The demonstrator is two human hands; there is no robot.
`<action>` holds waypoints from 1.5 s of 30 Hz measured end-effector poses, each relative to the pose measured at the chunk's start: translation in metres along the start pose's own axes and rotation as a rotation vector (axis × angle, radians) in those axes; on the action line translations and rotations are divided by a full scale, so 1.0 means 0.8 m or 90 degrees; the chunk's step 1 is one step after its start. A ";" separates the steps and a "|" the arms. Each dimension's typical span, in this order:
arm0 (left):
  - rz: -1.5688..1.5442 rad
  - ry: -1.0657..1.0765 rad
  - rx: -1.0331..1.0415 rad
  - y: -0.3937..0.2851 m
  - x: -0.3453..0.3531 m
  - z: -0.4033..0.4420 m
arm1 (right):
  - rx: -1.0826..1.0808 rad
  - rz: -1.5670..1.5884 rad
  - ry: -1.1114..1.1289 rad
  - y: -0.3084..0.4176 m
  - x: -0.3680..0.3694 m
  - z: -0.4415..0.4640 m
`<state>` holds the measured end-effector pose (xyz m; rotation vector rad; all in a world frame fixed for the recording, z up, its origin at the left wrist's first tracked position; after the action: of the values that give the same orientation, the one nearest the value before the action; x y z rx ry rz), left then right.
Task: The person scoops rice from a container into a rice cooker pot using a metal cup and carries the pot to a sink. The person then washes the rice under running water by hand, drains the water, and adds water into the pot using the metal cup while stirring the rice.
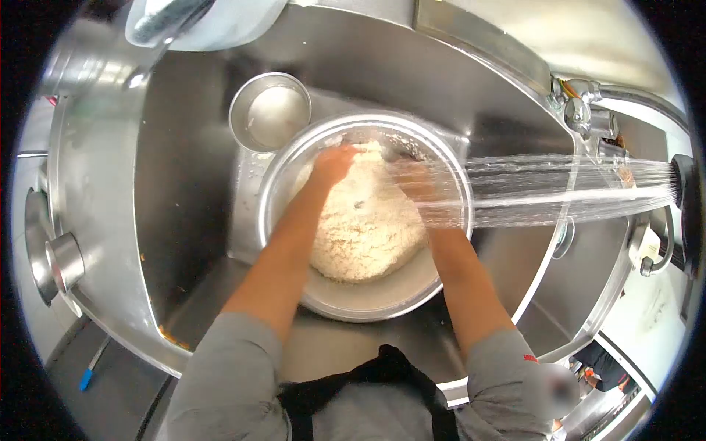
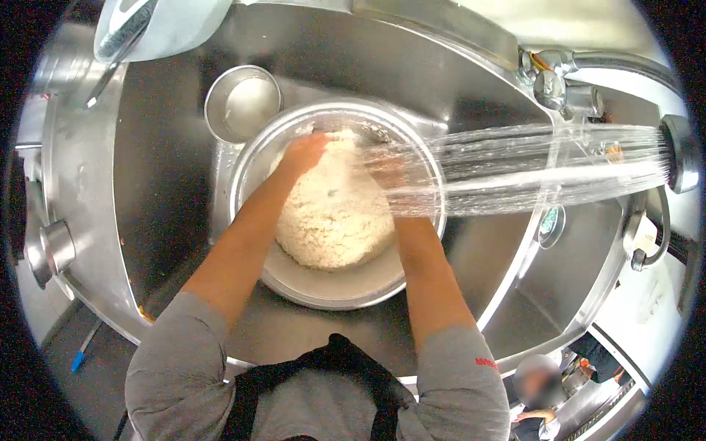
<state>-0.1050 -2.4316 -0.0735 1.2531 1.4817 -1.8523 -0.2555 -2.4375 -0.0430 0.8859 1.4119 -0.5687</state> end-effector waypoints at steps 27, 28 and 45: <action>-0.226 0.204 -0.492 0.028 0.001 -0.139 | 0.377 0.347 0.125 -0.032 0.079 -0.160; -0.283 0.212 -0.557 0.028 0.019 -0.166 | 0.472 0.424 0.137 -0.023 0.099 -0.189; -0.051 0.121 -0.159 -0.017 -0.028 -0.009 | 0.337 0.605 0.034 -0.036 0.048 -0.051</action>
<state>-0.1022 -2.4246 -0.0474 1.2923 1.8250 -1.5703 -0.2985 -2.4152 -0.0832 1.8468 0.7277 -0.1684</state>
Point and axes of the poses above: each hand's wrist, its own z-axis towards the middle knuckle, its own x-axis out of the palm, y = z × x, the point moved 8 cm from there along z, towards the middle knuckle, and after that the axes turned 7 degrees about -z, right-handed, at the moved point
